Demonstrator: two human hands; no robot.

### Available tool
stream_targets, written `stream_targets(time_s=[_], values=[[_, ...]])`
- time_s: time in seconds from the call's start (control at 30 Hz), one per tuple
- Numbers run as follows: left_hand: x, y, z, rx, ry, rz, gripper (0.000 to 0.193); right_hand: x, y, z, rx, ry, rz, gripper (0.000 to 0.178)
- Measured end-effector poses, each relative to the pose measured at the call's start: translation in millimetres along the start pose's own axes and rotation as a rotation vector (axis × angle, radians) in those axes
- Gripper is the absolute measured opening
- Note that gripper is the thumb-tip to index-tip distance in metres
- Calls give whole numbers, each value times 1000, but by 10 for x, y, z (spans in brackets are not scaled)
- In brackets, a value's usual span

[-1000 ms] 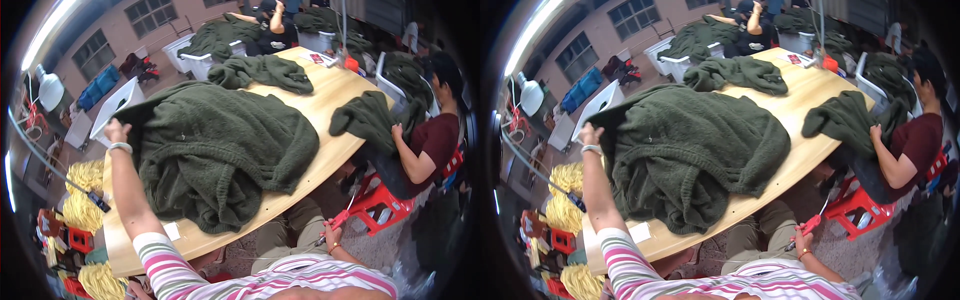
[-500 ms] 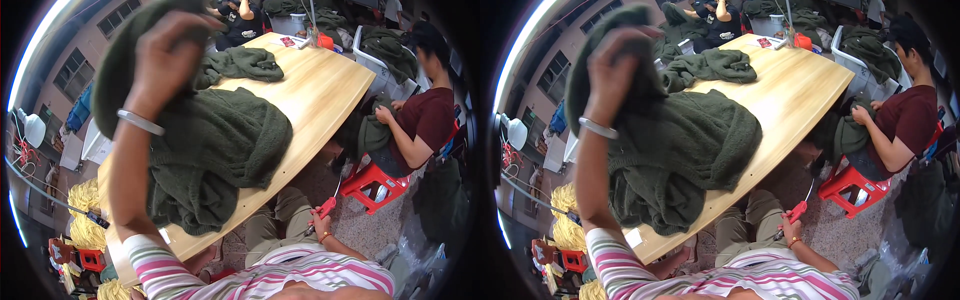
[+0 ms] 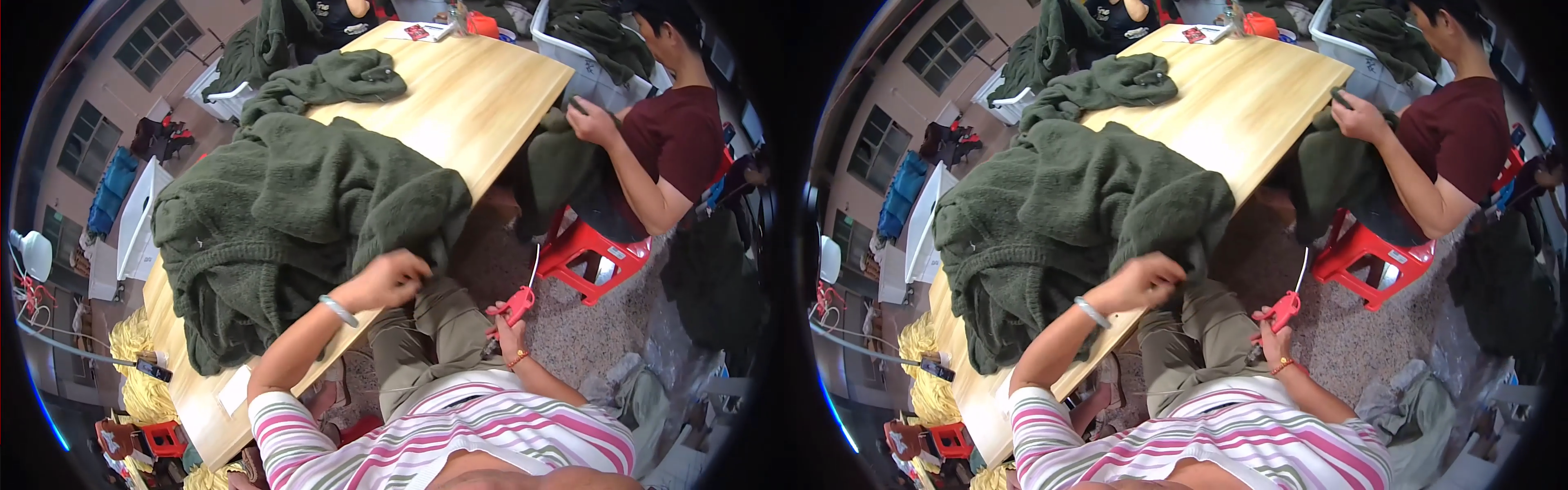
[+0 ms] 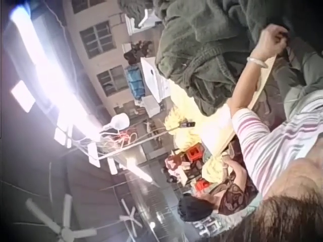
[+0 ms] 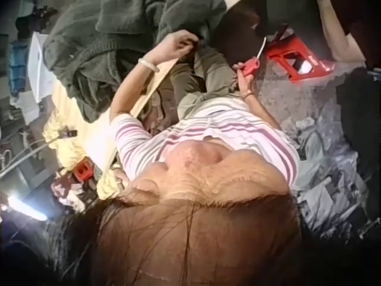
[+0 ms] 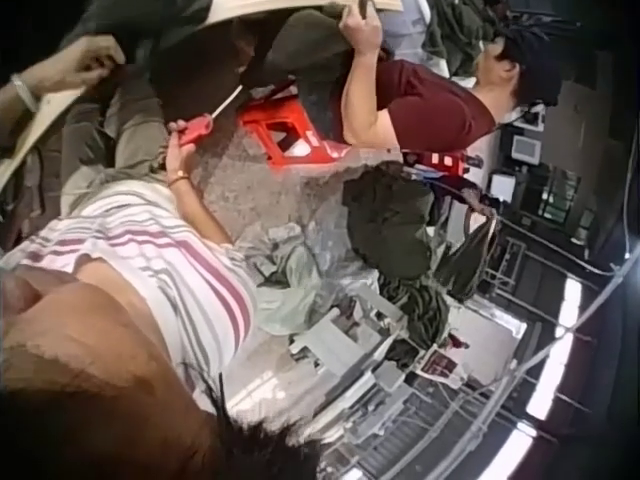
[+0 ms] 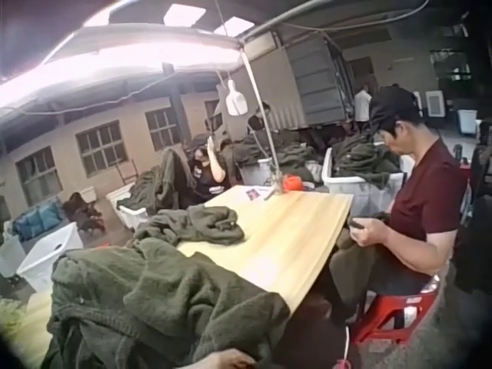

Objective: Trimming excess threads from finished garments using thread snips at a factory table.

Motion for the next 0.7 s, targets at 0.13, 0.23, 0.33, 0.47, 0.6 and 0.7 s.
stream_targets(time_s=[0.13, 0.23, 0.33, 0.47, 0.6, 0.7], values=[[179, -818, 616, -822, -38, 631, 96, 8, 8, -308, 9, -74, -29, 29], [285, -965, 299, -771, -261, 529, 87, 71, 12, -461, 106, -80, -48, 29], [290, -1084, -288, -647, -269, 280, 41, 37, 90, -361, 69, -45, -82, 28], [-158, -1560, -9, 236, -501, 562, 2, -24, 60, -289, 91, -54, -86, 30], [-1042, -2655, 1587, 243, 659, 417, 7, 6, 138, -528, 81, -116, -121, 28], [-1415, -2307, 1956, 640, 702, 501, 39, -5, 127, -691, 77, -150, -122, 28]])
Point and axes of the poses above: each hand's wrist, its own x-axis away from the middle knuckle, its own y-axis out of the palm, z = x × y, the point moved 10 cm from there along -x, towards the middle knuckle, and after that the axes turned 15 degrees about x, right-handed, at the moved point
